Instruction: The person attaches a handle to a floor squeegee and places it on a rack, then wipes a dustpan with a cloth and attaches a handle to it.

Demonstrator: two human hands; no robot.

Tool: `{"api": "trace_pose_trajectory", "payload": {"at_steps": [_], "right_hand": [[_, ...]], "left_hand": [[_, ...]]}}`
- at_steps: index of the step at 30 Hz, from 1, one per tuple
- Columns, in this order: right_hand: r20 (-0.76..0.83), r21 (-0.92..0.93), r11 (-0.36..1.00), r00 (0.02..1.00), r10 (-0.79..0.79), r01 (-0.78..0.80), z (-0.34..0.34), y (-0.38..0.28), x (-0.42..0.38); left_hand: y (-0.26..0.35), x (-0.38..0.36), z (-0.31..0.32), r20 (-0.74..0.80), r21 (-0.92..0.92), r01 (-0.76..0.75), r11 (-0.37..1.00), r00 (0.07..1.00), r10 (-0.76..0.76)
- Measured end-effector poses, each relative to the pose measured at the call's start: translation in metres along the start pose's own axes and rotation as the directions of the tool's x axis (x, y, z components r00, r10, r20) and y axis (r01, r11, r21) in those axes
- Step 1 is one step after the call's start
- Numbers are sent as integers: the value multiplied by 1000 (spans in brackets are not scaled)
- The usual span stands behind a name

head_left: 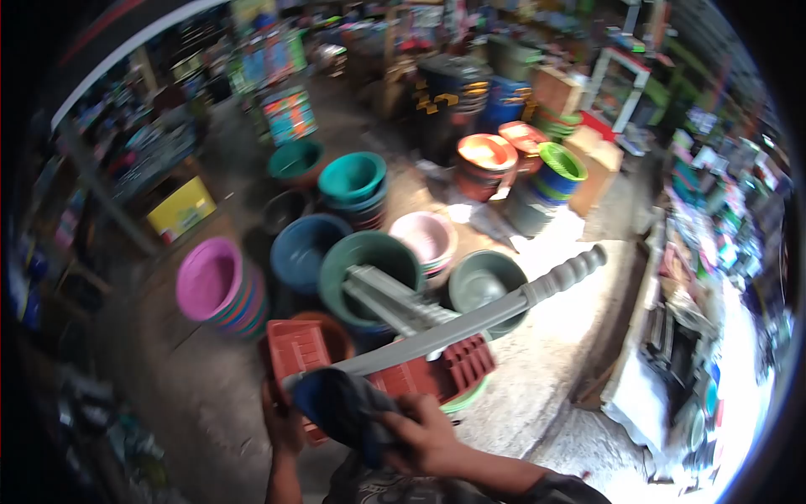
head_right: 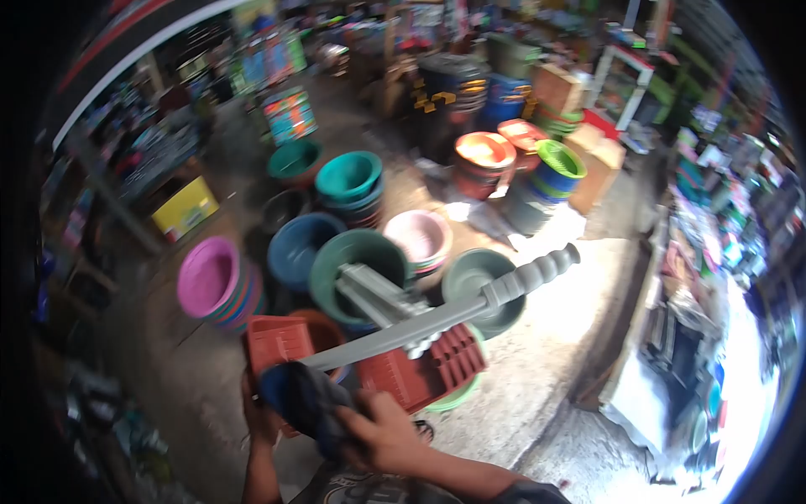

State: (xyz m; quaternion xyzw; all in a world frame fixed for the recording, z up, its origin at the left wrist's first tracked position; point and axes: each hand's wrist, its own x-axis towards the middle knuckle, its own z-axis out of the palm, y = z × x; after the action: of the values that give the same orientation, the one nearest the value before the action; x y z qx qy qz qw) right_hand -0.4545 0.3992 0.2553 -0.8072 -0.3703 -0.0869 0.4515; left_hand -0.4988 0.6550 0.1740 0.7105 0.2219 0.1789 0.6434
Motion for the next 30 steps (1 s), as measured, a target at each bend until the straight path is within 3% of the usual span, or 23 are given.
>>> {"api": "trace_pose_trajectory", "payload": {"at_steps": [1, 2, 4, 5, 7, 9, 13, 15, 16, 19, 22, 24, 28, 30], "right_hand": [[-104, -107, 994, 994, -45, 33, -2, -10, 12], [-199, -218, 974, 975, -100, 55, -2, -16, 27], [-122, -393, 919, 990, -70, 17, -4, -17, 48], [-160, -438, 899, 985, -58, -19, 2, -9, 50], [-82, -655, 752, 996, 31, -77, 13, 6, 48], [-122, -672, 728, 990, 69, -134, 7, 9, 52], [-144, -617, 770, 985, 96, -166, -3, 13, 53], [-163, -616, 766, 981, 103, -182, -16, 19, 47], [-157, -636, 743, 977, 144, -211, -25, 21, 36], [-336, -651, 676, 930, 151, -345, -64, 28, 1], [-390, -703, 592, 909, 144, -395, -63, 35, -3], [-432, -698, 617, 901, 40, -362, -50, 28, 12], [-398, -737, 595, 917, 1, -320, -42, 22, 31], [-316, -752, 586, 945, 83, -303, -47, 19, 30]], "left_hand": [[-9, 2, 9, 18, -26, -72, 997, 997, 72], [28, -3, 35, 78, -118, -145, 982, 985, 155], [18, 7, 54, 177, -148, -197, 969, 959, 222], [14, 12, 61, 208, -132, -244, 961, 941, 268], [38, 2, 81, 268, -219, -213, 952, 925, 269], [80, -7, 98, 346, -54, -368, 928, 865, 363], [90, 12, 102, 388, -13, -436, 900, 827, 406], [77, 33, 97, 424, 179, -637, 750, 738, 526], [78, 35, 95, 435, 180, -640, 747, 733, 523], [85, 40, 98, 396, 194, -644, 740, 741, 542], [83, 38, 105, 444, 189, -675, 713, 706, 551], [82, 37, 116, 454, 136, -706, 695, 668, 590], [90, 41, 127, 518, 80, -757, 649, 587, 622], [106, 33, 129, 409, 50, -843, 535, 506, 760]]}}
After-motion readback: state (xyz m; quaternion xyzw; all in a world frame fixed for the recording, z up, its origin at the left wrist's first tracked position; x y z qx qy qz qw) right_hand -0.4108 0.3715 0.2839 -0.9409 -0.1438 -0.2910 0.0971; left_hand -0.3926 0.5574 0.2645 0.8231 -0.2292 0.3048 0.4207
